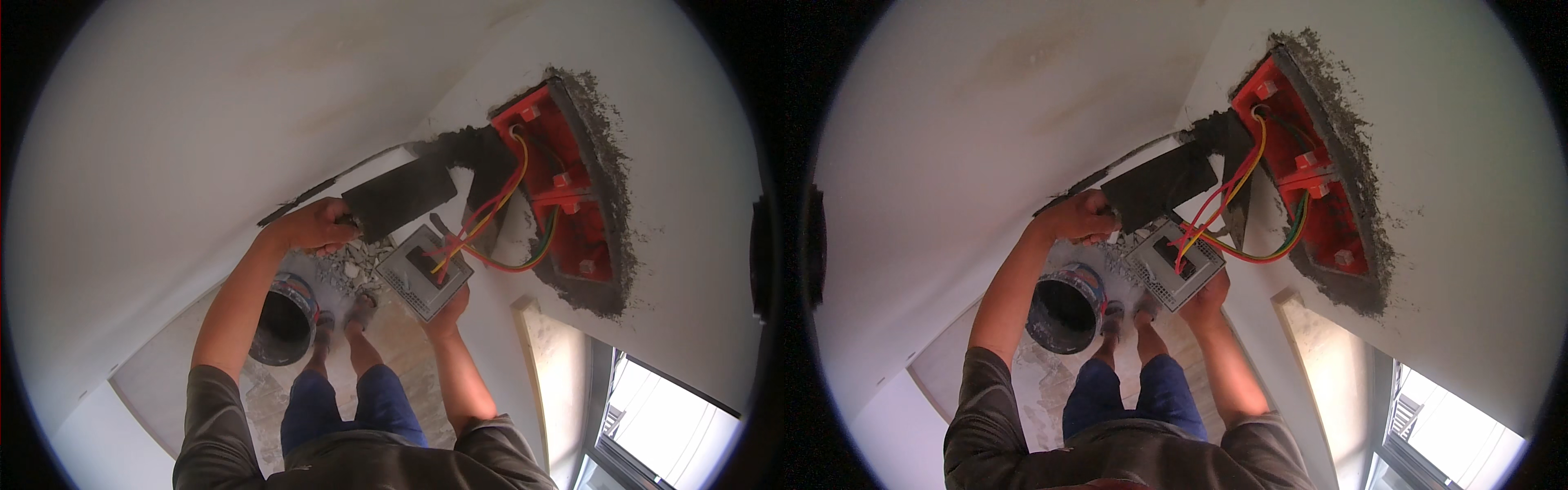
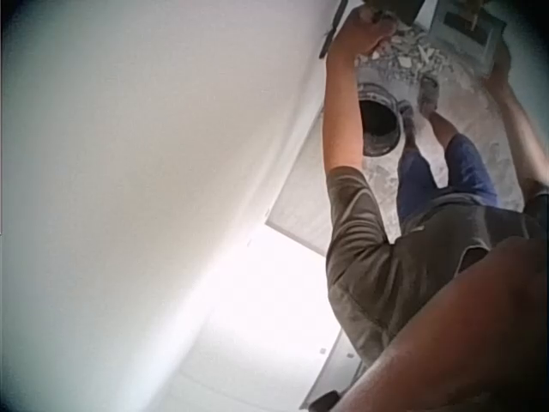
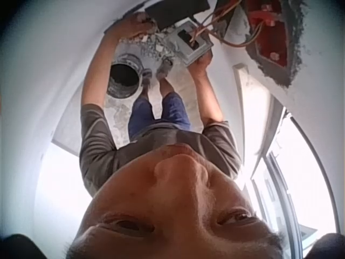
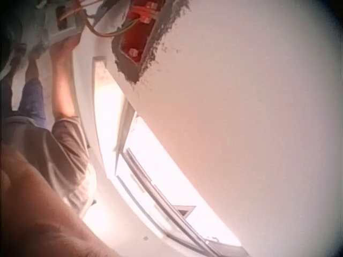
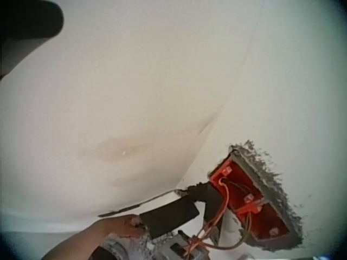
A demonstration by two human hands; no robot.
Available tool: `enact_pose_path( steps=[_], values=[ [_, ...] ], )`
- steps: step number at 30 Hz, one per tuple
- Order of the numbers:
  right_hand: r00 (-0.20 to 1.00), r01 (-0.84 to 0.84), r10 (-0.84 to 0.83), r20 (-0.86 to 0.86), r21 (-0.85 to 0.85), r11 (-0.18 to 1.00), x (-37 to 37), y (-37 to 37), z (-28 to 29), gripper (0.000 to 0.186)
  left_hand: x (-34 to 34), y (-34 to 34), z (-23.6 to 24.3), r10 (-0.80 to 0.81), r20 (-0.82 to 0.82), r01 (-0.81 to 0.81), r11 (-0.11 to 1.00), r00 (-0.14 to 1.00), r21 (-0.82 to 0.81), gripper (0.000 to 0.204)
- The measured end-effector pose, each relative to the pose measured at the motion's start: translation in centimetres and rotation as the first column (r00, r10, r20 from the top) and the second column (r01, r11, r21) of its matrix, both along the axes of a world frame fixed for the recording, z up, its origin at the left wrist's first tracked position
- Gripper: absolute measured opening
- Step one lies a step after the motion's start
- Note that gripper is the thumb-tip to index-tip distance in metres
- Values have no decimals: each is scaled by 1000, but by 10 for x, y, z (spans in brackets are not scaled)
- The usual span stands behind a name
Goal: Apply and smooth plaster on a wall around an electrical box using a trowel.
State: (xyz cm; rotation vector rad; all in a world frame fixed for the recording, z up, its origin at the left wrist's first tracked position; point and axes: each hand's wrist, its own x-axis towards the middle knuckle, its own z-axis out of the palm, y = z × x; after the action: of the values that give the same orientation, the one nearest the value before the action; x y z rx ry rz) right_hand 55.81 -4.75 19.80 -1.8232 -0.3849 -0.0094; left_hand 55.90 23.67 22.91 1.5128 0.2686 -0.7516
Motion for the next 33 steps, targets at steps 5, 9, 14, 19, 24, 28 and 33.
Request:
enact_pose_path(
  steps=[5,9,14,19,24,28,33],
  values=[
    [999,-17,19,30,-55,998,0,8,-13,41,-2,-1,-4,22,-2,-22,1000,1000,-16,19],
    [998,28,-29,-47,-29,999,-7,1,-19,40,-3,-3,-3,53,-4,-53,996,999,-66,18],
    [978,9,25,209,-157,988,-12,-3,-14,33,-3,-2,-3,44,-4,-44,997,999,-68,19],
    [963,-24,76,257,-201,979,-2,-4,-11,32,-4,-3,-10,61,-10,-61,997,998,-57,20],
    [935,-84,173,310,-281,956,7,5,1,28,-6,-3,-15,76,0,-75,992,997,-101,20],
    [997,-34,40,68,-83,996,5,5,-14,42,-5,-3,-15,46,5,-46,999,999,-27,20],
    [994,52,-49,-101,22,998,-11,1,-41,45,-4,-5,-11,30,-18,-31,999,999,-42,19]
  ],
)
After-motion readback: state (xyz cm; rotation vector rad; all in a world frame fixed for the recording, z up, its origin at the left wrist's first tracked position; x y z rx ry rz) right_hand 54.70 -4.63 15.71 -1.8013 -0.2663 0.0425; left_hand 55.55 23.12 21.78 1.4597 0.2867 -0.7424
